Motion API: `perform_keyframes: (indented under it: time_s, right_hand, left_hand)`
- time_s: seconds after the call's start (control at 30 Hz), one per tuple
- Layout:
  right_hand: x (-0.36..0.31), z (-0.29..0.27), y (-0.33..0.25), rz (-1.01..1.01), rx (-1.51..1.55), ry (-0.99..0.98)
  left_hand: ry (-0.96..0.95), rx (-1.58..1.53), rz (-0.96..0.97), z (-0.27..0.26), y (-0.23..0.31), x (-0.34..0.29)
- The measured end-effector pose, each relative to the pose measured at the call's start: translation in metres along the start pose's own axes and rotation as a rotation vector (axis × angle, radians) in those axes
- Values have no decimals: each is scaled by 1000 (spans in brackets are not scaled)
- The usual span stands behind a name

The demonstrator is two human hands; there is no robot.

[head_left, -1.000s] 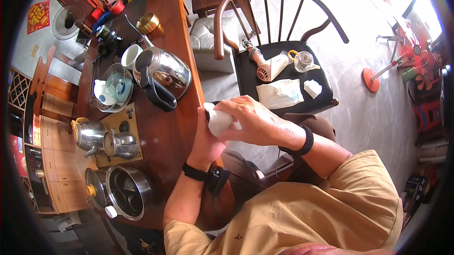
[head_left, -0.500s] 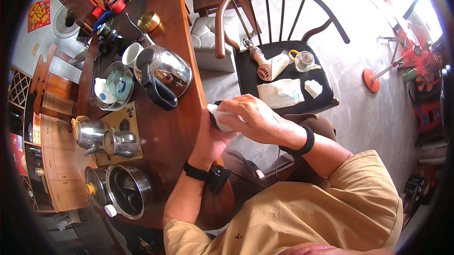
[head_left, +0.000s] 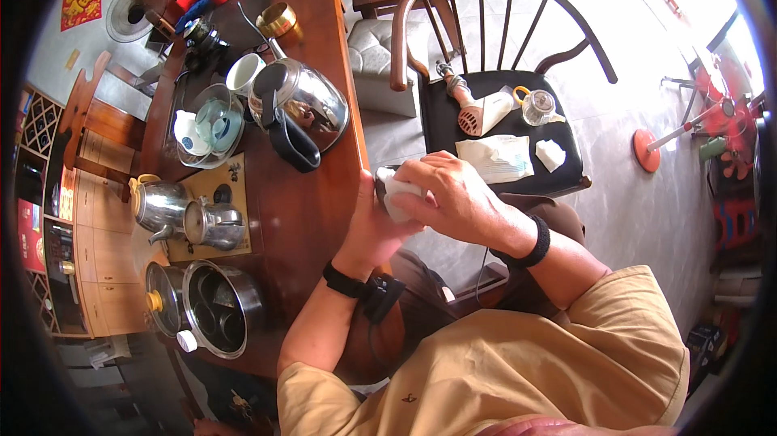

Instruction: Cleaning a small object with a tissue.

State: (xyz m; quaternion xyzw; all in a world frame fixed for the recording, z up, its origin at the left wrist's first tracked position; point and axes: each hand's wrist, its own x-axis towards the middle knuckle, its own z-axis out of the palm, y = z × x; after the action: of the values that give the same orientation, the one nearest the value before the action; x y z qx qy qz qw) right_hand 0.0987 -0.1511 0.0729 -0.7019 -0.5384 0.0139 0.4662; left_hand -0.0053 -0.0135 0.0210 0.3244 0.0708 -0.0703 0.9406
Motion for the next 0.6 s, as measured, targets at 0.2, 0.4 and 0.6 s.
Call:
perform_keyframes:
  time_s: [0.2, 0.4, 0.6]
  right_hand:
    - [1, 2, 4, 65, 7, 30]
    - [3, -1, -2, 69, 80, 7]
    - [3, -3, 1, -31, 59, -67]
  left_hand:
    - [-13, 196, -20, -4, -1, -3]
    - [-51, 44, 15, -13, -4, 0]
    - [-49, -74, 20, -15, -3, 0]
